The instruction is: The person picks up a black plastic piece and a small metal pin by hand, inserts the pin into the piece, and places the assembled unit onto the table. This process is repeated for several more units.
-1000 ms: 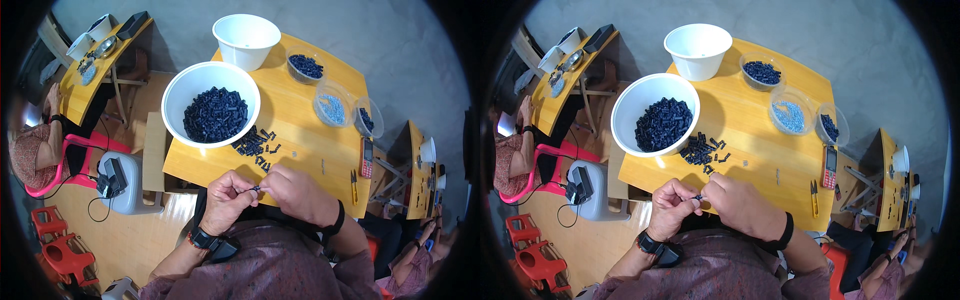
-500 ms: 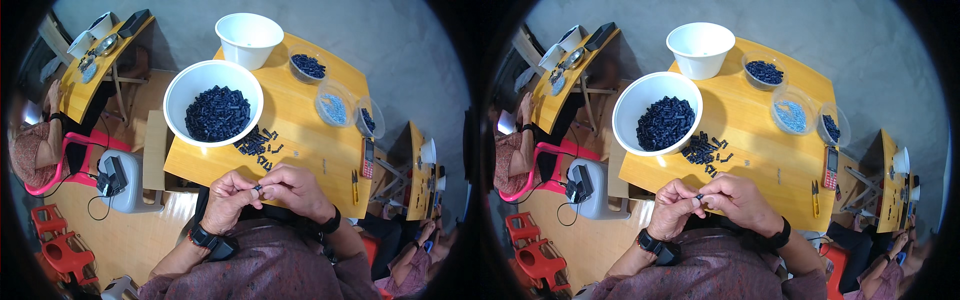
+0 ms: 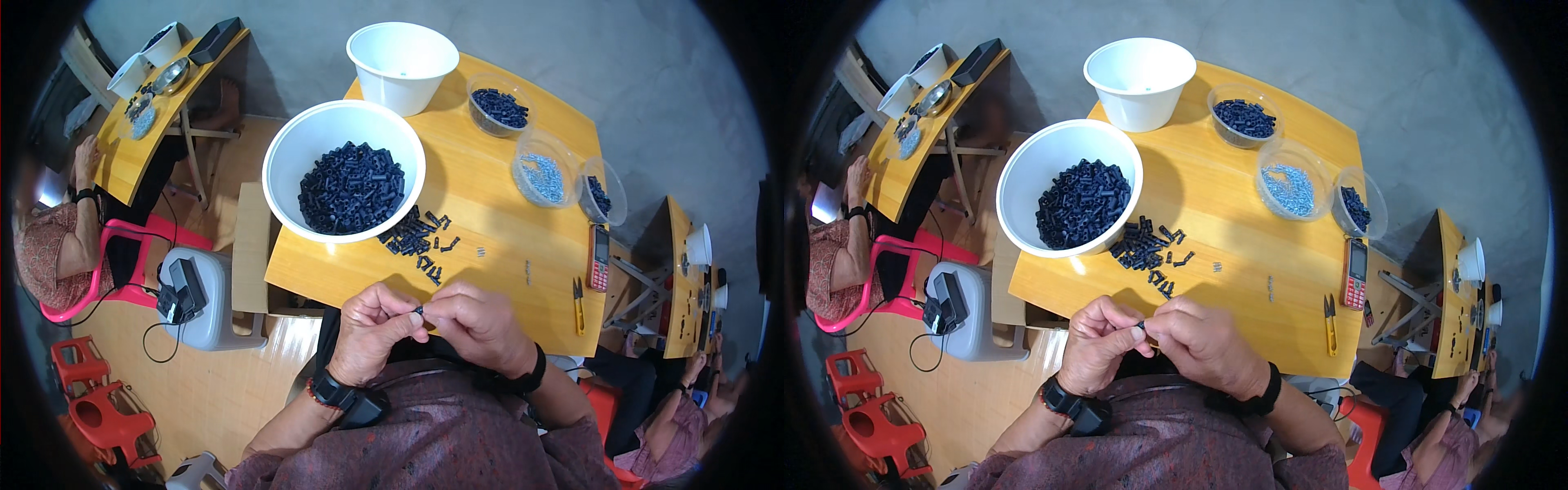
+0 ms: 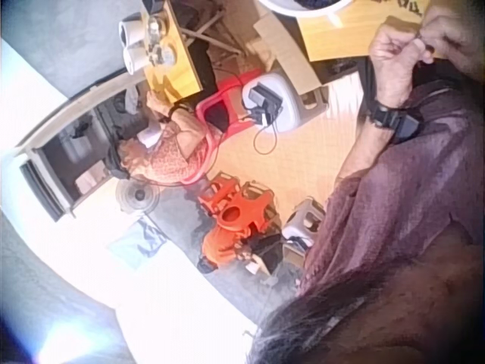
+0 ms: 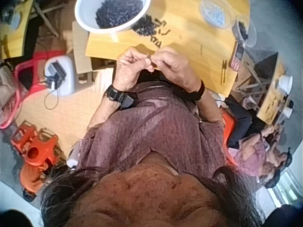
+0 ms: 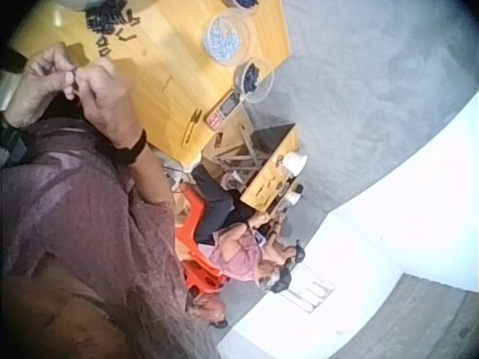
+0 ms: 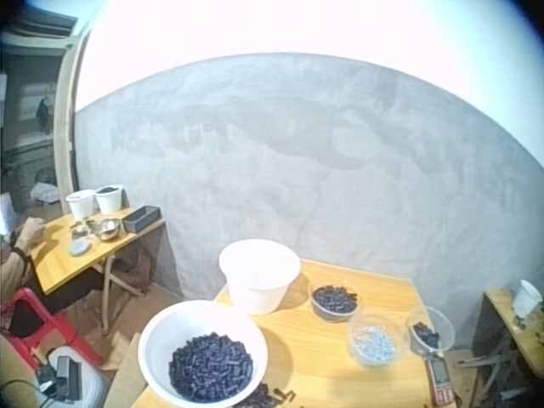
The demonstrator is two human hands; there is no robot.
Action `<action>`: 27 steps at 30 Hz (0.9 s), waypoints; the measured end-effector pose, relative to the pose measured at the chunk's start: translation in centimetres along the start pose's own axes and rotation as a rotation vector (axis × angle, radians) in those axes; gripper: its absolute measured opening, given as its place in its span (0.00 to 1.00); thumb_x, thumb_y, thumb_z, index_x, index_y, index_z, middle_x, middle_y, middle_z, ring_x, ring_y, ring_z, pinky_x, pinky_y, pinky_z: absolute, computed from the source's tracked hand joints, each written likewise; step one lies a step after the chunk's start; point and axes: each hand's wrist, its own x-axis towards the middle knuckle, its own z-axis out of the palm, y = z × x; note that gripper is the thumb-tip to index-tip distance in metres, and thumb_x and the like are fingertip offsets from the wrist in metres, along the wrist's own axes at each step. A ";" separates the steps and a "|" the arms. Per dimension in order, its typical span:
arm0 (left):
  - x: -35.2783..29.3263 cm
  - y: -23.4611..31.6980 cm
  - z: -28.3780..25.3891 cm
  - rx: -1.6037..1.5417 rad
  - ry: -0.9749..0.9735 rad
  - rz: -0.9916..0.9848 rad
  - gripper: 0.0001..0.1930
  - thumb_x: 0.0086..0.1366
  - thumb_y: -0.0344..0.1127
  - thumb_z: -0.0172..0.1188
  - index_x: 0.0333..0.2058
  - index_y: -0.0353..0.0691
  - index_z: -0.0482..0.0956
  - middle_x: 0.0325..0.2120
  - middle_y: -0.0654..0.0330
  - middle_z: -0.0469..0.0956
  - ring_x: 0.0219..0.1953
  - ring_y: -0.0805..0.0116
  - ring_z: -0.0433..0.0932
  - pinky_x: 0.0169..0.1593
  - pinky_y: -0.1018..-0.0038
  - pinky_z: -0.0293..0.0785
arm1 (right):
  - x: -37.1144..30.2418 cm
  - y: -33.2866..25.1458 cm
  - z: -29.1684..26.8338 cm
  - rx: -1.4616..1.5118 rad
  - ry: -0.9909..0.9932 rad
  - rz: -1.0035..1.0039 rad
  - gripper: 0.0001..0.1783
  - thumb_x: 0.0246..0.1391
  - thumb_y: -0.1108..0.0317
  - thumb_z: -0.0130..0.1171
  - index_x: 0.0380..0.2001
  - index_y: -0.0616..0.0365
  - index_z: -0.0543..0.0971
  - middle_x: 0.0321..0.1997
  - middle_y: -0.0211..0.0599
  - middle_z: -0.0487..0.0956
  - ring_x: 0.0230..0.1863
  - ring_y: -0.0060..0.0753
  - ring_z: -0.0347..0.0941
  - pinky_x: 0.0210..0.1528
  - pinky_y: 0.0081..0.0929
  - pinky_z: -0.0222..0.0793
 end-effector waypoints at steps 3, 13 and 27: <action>-0.1 0.0 -0.2 0.053 -0.024 0.001 0.07 0.62 0.18 0.60 0.32 0.36 0.72 0.31 0.50 0.81 0.29 0.66 0.83 0.36 0.71 0.84 | -0.3 0.0 0.1 0.005 -0.016 0.033 0.07 0.53 0.79 0.60 0.36 0.60 0.80 0.34 0.40 0.79 0.34 0.38 0.78 0.36 0.27 0.73; -0.1 0.5 0.4 0.018 0.040 0.013 0.06 0.63 0.20 0.59 0.37 0.36 0.73 0.29 0.56 0.80 0.27 0.71 0.81 0.36 0.71 0.84 | 2.8 3.2 -2.3 -0.379 0.189 0.105 0.05 0.50 0.77 0.62 0.33 0.61 0.80 0.31 0.42 0.75 0.31 0.45 0.76 0.34 0.33 0.72; 0.0 0.6 0.1 0.030 0.055 -0.065 0.05 0.64 0.22 0.58 0.38 0.34 0.74 0.32 0.56 0.81 0.29 0.71 0.81 0.38 0.77 0.80 | 3.4 3.1 -1.7 -0.632 -0.004 0.001 0.05 0.50 0.75 0.59 0.28 0.62 0.73 0.30 0.45 0.72 0.31 0.49 0.74 0.33 0.40 0.70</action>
